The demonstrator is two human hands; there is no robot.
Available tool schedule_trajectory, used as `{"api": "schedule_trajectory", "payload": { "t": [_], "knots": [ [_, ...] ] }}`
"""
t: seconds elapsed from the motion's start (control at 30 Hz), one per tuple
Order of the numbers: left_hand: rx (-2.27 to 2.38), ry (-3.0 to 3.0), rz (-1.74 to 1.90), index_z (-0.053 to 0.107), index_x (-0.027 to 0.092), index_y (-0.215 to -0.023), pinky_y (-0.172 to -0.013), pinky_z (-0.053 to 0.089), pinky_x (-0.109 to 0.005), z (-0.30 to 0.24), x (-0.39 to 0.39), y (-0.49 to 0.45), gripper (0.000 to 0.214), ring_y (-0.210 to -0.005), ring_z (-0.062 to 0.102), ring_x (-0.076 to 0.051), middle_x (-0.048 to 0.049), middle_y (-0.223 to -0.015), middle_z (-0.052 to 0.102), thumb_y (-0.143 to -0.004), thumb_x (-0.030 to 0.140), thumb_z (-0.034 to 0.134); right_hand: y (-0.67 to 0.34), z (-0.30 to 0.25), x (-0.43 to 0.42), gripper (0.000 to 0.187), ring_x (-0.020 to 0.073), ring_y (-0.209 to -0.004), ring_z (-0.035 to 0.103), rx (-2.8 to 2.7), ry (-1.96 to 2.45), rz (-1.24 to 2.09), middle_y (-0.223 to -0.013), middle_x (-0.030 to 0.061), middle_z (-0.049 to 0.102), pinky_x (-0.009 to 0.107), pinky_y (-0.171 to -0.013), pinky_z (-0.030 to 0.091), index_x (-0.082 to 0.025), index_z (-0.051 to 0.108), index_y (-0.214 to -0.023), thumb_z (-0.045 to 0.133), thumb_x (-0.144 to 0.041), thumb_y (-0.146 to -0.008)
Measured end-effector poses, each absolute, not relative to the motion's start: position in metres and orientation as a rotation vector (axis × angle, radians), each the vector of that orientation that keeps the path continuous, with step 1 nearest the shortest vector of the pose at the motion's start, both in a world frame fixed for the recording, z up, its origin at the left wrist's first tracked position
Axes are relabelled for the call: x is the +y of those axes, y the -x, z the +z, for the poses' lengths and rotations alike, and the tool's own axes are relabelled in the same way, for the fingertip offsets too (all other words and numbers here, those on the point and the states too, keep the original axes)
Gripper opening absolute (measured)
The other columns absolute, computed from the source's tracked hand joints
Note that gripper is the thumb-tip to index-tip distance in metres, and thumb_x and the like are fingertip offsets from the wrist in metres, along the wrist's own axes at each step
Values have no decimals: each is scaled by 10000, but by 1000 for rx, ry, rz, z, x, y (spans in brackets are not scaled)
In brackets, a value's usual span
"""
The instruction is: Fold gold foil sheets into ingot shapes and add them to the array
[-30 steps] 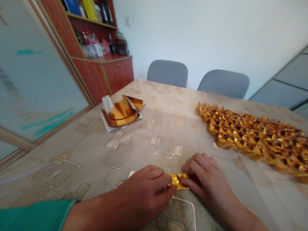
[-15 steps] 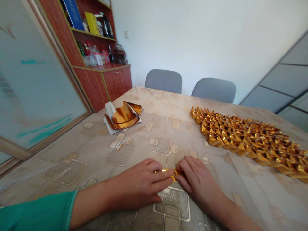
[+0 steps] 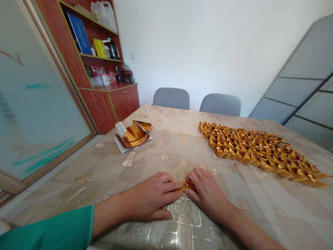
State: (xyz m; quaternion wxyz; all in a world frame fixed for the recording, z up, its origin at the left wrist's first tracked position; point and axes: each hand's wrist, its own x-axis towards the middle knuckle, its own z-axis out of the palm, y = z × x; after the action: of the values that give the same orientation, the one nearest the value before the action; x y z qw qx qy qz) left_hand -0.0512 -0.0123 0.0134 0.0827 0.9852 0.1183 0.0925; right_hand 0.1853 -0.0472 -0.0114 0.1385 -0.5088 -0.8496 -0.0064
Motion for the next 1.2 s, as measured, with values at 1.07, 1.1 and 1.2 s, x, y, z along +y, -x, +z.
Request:
{"api": "schedule_trajectory", "payload": {
  "t": [1.07,1.1,1.2],
  "knots": [
    [1121,-2374,345,565,183,-809,-666,384,-253,13,-4,3,60,-788,558,-169,-1,-846,603,-788,204,618,-190,-6,-44,121,196,-910,549,-2166,1408,337,-901,9,586,310,-785,392,-220,608,-856,599,-101,-873],
    [1111,-2351,359,569,183,-804,-655,378,-249,11,-4,3,56,-772,557,-164,5,-825,607,-782,199,618,-189,-5,-44,127,195,-909,545,-2157,1400,337,-900,7,583,312,-785,387,-218,600,-831,604,-97,-869],
    [1099,-2236,414,587,183,-822,-614,362,-240,6,-3,1,56,-699,550,-152,24,-742,615,-775,193,616,-189,-3,-44,144,186,-888,539,-2167,1335,349,-868,-2,588,318,-802,376,-209,560,-799,591,-94,-882]
  ]
}}
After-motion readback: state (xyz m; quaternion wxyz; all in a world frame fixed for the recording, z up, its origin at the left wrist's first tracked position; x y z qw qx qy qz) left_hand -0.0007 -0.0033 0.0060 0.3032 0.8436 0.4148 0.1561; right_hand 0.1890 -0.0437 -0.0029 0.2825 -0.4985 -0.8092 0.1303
